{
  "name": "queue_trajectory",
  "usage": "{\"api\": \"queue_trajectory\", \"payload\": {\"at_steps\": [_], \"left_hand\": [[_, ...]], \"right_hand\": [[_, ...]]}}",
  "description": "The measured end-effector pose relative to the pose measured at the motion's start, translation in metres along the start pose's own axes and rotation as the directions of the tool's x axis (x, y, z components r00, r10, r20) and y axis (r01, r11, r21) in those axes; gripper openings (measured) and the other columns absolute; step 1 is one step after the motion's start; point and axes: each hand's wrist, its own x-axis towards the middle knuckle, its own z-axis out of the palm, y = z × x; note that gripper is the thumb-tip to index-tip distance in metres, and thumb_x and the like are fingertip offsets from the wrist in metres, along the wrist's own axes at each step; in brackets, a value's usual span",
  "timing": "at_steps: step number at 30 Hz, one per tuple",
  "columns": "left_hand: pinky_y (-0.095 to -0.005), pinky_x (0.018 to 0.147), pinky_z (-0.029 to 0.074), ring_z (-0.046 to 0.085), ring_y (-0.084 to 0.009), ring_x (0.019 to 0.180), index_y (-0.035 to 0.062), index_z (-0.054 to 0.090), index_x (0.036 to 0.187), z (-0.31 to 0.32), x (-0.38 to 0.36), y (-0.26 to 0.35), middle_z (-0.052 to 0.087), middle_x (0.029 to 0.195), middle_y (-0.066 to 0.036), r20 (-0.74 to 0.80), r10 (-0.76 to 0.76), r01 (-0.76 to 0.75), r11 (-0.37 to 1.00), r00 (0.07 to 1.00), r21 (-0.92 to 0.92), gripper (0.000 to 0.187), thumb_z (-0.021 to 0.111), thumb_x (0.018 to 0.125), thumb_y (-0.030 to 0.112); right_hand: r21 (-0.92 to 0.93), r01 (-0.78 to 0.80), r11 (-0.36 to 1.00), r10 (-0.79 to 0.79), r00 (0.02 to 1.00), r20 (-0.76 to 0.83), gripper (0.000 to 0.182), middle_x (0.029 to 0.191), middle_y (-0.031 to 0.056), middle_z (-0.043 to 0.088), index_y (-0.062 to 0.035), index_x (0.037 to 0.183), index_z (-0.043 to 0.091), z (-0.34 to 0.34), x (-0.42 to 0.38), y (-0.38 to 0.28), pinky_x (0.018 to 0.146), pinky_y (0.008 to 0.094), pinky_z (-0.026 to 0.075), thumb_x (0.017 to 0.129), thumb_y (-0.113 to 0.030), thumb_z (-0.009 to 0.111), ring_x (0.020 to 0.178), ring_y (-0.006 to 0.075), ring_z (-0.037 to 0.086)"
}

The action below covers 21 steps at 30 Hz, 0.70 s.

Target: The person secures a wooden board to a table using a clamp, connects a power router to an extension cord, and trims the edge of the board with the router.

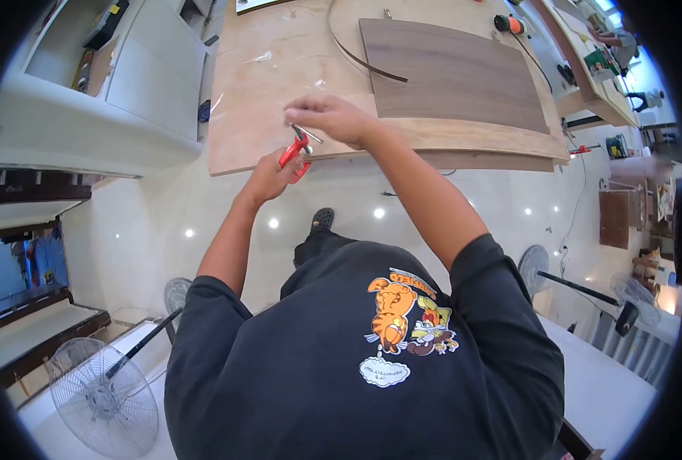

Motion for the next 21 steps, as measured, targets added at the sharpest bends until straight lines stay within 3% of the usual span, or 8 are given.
{"api": "queue_trajectory", "payload": {"at_steps": [1, 4, 5, 8, 11, 14, 17, 21], "left_hand": [[-0.0355, 0.073, 0.051, 0.065, -0.0218, 0.077, -0.0005, 0.06, 0.112, 0.0, 0.0, 0.004, 0.067, 0.09, -0.016, 0.002, 0.012, -0.012, 1.0, 1.0, -0.015, 0.029, 0.059, 0.097, 0.024], [-0.0351, 0.066, 0.05, 0.063, -0.0185, 0.069, 0.0005, 0.058, 0.116, 0.022, 0.004, -0.002, 0.064, 0.08, -0.014, -0.223, 0.096, -0.169, 0.926, 0.97, -0.337, 0.029, 0.063, 0.094, 0.018], [-0.0358, 0.063, 0.049, 0.061, -0.0205, 0.063, 0.0006, 0.056, 0.119, 0.024, 0.003, 0.002, 0.061, 0.071, -0.013, -0.236, 0.016, -0.12, 0.895, 0.971, -0.43, 0.031, 0.065, 0.093, 0.014], [-0.0368, 0.062, 0.049, 0.063, -0.0272, 0.064, 0.0, 0.058, 0.116, 0.025, 0.007, 0.0, 0.063, 0.072, -0.016, -0.286, 0.058, -0.125, 0.967, 0.956, -0.222, 0.027, 0.064, 0.093, 0.014], [-0.0385, 0.063, 0.049, 0.065, -0.0342, 0.067, -0.0012, 0.059, 0.115, 0.029, 0.01, -0.01, 0.066, 0.078, -0.02, -0.326, 0.183, -0.251, 0.951, 0.928, -0.182, 0.027, 0.064, 0.093, 0.013], [-0.0334, 0.07, 0.05, 0.066, -0.0209, 0.077, -0.0008, 0.059, 0.118, 0.028, 0.007, -0.009, 0.069, 0.088, -0.015, -0.268, 0.12, -0.176, 0.965, 0.956, -0.195, 0.025, 0.06, 0.095, 0.011], [-0.0392, 0.066, 0.051, 0.069, -0.0368, 0.076, -0.0023, 0.059, 0.119, 0.029, 0.008, -0.009, 0.068, 0.085, -0.022, -0.284, 0.123, -0.186, 0.961, 0.951, -0.205, 0.029, 0.062, 0.092, 0.009], [-0.0369, 0.07, 0.052, 0.07, -0.0346, 0.081, -0.0018, 0.059, 0.121, 0.03, 0.007, -0.01, 0.07, 0.09, -0.021, -0.312, 0.199, -0.251, 0.959, 0.929, -0.135, 0.031, 0.06, 0.091, 0.004]], "right_hand": [[0.032, -0.037, 0.999, 0.035, 0.998, 0.058, 0.041, 0.106, 0.0064, 0.069, 0.0001, 0.117, 0.067, 0.006, 0.012, 0.0, 0.089, 0.0294, 0.047, 0.094, -0.033, 0.067, 0.098, 0.0147, 0.06], [-0.034, -0.12, 0.992, 0.124, 0.978, 0.168, 0.037, 0.093, 0.0055, 0.068, 0.0014, 0.114, 0.068, 0.016, 0.031, 0.005, 0.079, 0.0283, 0.049, 0.093, -0.029, 0.069, 0.087, 0.0123, 0.061], [0.117, -0.174, 0.978, 0.149, 0.97, 0.194, 0.032, 0.084, 0.0044, 0.066, 0.0018, 0.11, 0.068, 0.016, 0.038, 0.012, 0.07, 0.0265, 0.05, 0.092, -0.024, 0.07, 0.078, 0.0108, 0.061], [0.113, -0.222, 0.969, 0.222, 0.975, 0.006, 0.026, 0.082, 0.0038, 0.066, 0.0016, 0.103, 0.068, 0.029, 0.035, 0.003, 0.066, 0.0253, 0.049, 0.092, -0.022, 0.07, 0.074, 0.0101, 0.061], [0.114, -0.167, 0.979, 0.175, 0.983, -0.058, 0.023, 0.081, 0.0039, 0.066, 0.0011, 0.098, 0.067, 0.032, 0.036, 0.01, 0.065, 0.0254, 0.05, 0.092, -0.021, 0.069, 0.073, 0.0104, 0.061], [0.108, -0.183, 0.977, 0.196, 0.973, -0.125, 0.021, 0.082, 0.0038, 0.067, 0.0012, 0.096, 0.066, 0.035, 0.033, 0.007, 0.063, 0.0256, 0.05, 0.091, -0.019, 0.069, 0.072, 0.0099, 0.061], [0.055, -0.141, 0.989, 0.149, 0.964, -0.218, 0.02, 0.081, 0.0041, 0.067, 0.0015, 0.096, 0.066, 0.04, 0.032, 0.009, 0.062, 0.0259, 0.049, 0.091, -0.018, 0.069, 0.071, 0.0092, 0.061], [0.063, -0.107, 0.992, 0.124, 0.879, -0.46, 0.022, 0.076, 0.005, 0.066, 0.0017, 0.095, 0.066, 0.059, 0.028, 0.007, 0.061, 0.0265, 0.049, 0.09, -0.019, 0.07, 0.069, 0.0089, 0.06]]}}
